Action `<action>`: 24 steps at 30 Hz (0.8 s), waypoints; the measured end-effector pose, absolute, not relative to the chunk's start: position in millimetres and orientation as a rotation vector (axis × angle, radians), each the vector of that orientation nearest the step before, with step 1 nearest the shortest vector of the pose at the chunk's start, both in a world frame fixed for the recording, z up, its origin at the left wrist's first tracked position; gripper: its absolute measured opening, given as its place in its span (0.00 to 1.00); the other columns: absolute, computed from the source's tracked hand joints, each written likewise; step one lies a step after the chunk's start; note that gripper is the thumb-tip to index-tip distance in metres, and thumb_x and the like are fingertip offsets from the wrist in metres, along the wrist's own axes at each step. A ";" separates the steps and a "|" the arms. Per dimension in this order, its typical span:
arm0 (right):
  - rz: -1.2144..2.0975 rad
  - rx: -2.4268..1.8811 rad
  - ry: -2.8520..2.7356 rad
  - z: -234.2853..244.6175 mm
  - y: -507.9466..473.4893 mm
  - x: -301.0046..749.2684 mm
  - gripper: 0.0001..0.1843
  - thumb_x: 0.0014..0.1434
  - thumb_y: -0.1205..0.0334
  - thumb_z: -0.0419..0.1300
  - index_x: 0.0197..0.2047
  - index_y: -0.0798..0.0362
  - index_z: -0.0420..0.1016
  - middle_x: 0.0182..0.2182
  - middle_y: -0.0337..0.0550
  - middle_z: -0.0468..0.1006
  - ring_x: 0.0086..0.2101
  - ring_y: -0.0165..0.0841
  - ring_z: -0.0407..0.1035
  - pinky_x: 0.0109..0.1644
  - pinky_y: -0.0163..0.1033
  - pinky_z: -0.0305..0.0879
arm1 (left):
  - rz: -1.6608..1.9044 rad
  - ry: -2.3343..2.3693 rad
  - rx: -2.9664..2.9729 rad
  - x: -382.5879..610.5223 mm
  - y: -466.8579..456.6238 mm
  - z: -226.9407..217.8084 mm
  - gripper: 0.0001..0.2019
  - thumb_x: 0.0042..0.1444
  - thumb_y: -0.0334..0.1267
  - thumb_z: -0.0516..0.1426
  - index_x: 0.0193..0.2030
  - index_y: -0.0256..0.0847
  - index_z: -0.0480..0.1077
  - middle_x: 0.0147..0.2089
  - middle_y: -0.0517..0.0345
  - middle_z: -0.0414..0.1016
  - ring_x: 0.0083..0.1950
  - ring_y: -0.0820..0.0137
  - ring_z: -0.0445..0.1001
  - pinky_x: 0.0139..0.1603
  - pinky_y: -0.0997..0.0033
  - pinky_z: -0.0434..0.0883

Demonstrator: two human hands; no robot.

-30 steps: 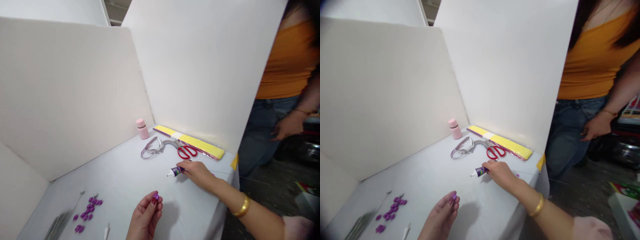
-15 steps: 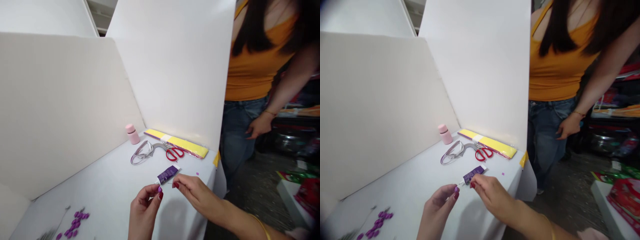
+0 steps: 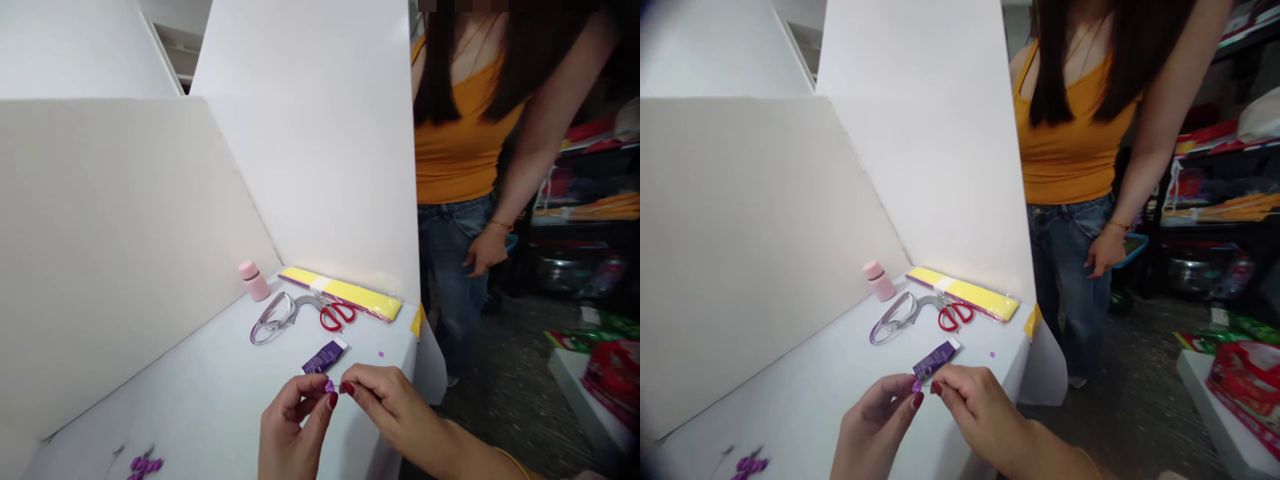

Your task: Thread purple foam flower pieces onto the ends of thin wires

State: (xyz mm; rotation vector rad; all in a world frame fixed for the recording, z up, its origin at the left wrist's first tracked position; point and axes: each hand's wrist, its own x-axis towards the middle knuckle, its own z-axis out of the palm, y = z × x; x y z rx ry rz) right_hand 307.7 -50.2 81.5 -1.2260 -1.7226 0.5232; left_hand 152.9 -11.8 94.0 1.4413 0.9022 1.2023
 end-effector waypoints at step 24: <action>0.149 -1.267 -1.953 77.8 -54.9 308.7 0.15 0.63 0.69 0.41 0.33 0.54 0.67 0.25 0.39 0.72 0.26 0.30 0.67 0.31 0.33 0.55 | 1.152 0.924 1.414 154.7 -10.9 94.6 0.06 0.37 0.37 0.66 0.23 0.38 0.76 0.26 0.55 0.78 0.29 0.71 0.73 0.31 0.79 0.71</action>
